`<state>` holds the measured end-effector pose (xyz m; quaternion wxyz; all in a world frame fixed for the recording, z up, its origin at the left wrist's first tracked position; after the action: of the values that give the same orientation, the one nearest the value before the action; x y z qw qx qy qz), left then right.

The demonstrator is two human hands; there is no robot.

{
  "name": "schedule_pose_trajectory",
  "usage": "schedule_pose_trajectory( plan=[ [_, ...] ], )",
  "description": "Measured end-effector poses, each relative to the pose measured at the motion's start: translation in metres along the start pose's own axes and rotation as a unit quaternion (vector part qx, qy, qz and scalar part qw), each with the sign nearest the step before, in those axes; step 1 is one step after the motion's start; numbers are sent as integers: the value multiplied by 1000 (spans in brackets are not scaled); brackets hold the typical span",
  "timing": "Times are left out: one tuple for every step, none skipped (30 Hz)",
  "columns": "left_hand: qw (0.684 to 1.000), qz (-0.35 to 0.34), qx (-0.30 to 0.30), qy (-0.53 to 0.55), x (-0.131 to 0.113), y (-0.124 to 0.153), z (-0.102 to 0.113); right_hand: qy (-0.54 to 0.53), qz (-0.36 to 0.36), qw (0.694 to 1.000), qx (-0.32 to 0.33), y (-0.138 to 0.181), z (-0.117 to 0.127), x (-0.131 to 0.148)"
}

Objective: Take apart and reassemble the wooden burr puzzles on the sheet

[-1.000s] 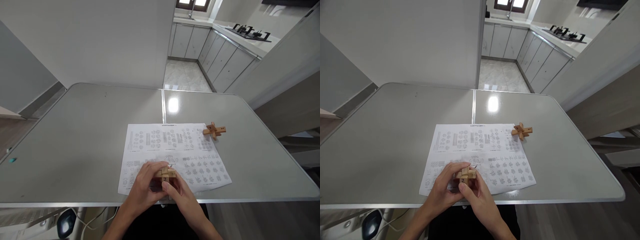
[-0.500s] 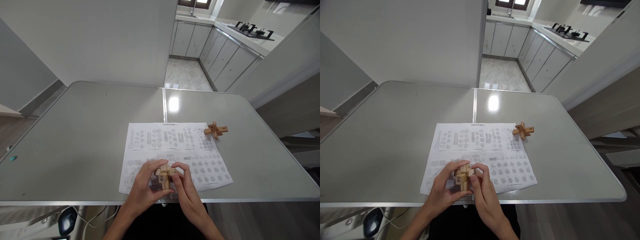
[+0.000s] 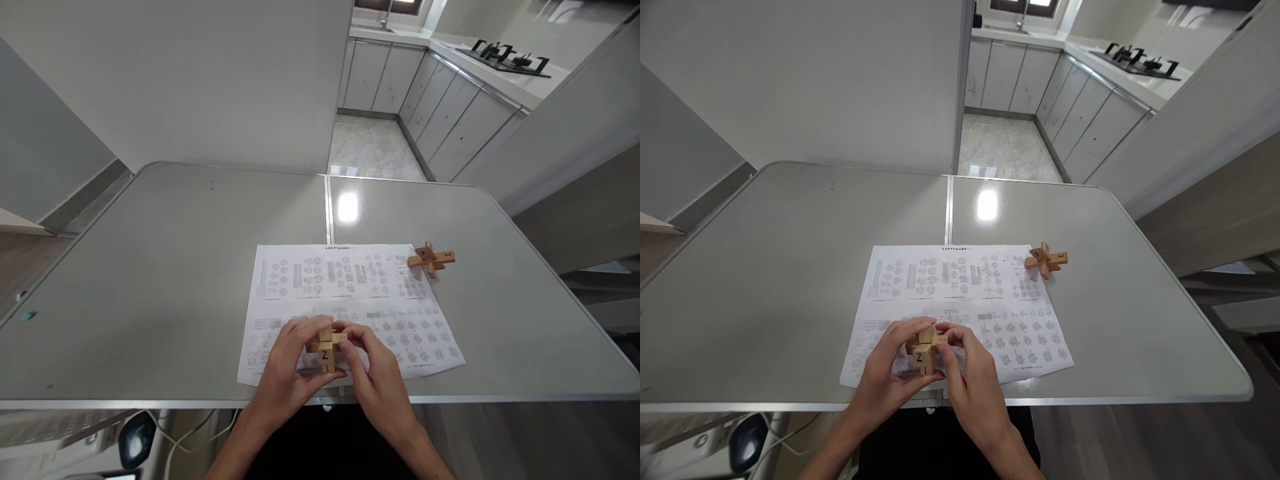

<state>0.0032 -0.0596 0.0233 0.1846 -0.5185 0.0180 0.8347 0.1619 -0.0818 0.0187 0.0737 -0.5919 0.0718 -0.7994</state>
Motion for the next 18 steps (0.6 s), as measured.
schedule_pose_trajectory(
  plan=[
    [1000, -8, -5, -14, -1, 1, 0, 3, -2, 1000, -2, 0, 0, 1],
    [999, -17, -9, -28, -2, 2, 0, 4, -5, 1000, -5, -1, -1, 2],
    [999, -25, -12, -43, -2, 2, 0, 3, -9, 1000, -8, -1, -1, 3],
    [998, -31, -15, -54, -3, 3, 0, 0, -12, 1000, -11, -1, -1, 4],
    [997, -35, -19, -62, -3, 4, 0, -3, -16, 1000, -14, -1, -2, 4],
    [997, -37, -23, -68, -4, 5, 1, -7, -22, 1000, -16, -2, -2, 4],
    [996, -38, -29, -71, -4, 5, 2, -12, -29, 999, -18, -1, -2, 4],
    [996, -40, -35, -75, -5, 5, 3, -15, -37, 999, -18, -1, -3, 3],
    [995, -43, -41, -81, -6, 6, 3, -17, -43, 999, -18, -1, -3, 3],
    [994, -47, -46, -88, -8, 6, 4, -17, -49, 998, -19, -1, -3, 2],
    [993, -50, -50, -96, -9, 7, 4, -16, -54, 998, -19, -1, -4, 2],
    [992, -51, -52, -104, -11, 7, 5, -16, -59, 998, -19, -1, -4, 2],
    [991, -51, -52, -112, -12, 8, 4, -19, -65, 998, -17, -1, -5, 1],
    [991, -49, -51, -116, -12, 8, 4, -26, -72, 997, -15, -1, -5, 1],
    [991, -46, -51, -116, -12, 8, 4, -35, -78, 996, -13, -1, -6, 0],
    [992, -41, -50, -111, -12, 8, 4, -46, -82, 996, -10, -1, -6, -1],
    [993, -35, -48, -102, -11, 8, 3, -55, -82, 995, -5, -1, -6, -2],
    [994, -30, -47, -91, -10, 8, 3, -61, -77, 995, 1, -1, -6, -2]
  ],
)
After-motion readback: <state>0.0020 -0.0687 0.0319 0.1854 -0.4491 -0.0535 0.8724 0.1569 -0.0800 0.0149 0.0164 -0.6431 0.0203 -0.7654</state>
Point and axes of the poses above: each hand's wrist, its own y-axis away from the middle knuckle, its own z-axis out of the back of the hand, x = y × z, the point moved 7 cm from there along -y, towards the middle knuckle, and after that the axes turned 11 degrees about z, right-handed, at the moved point
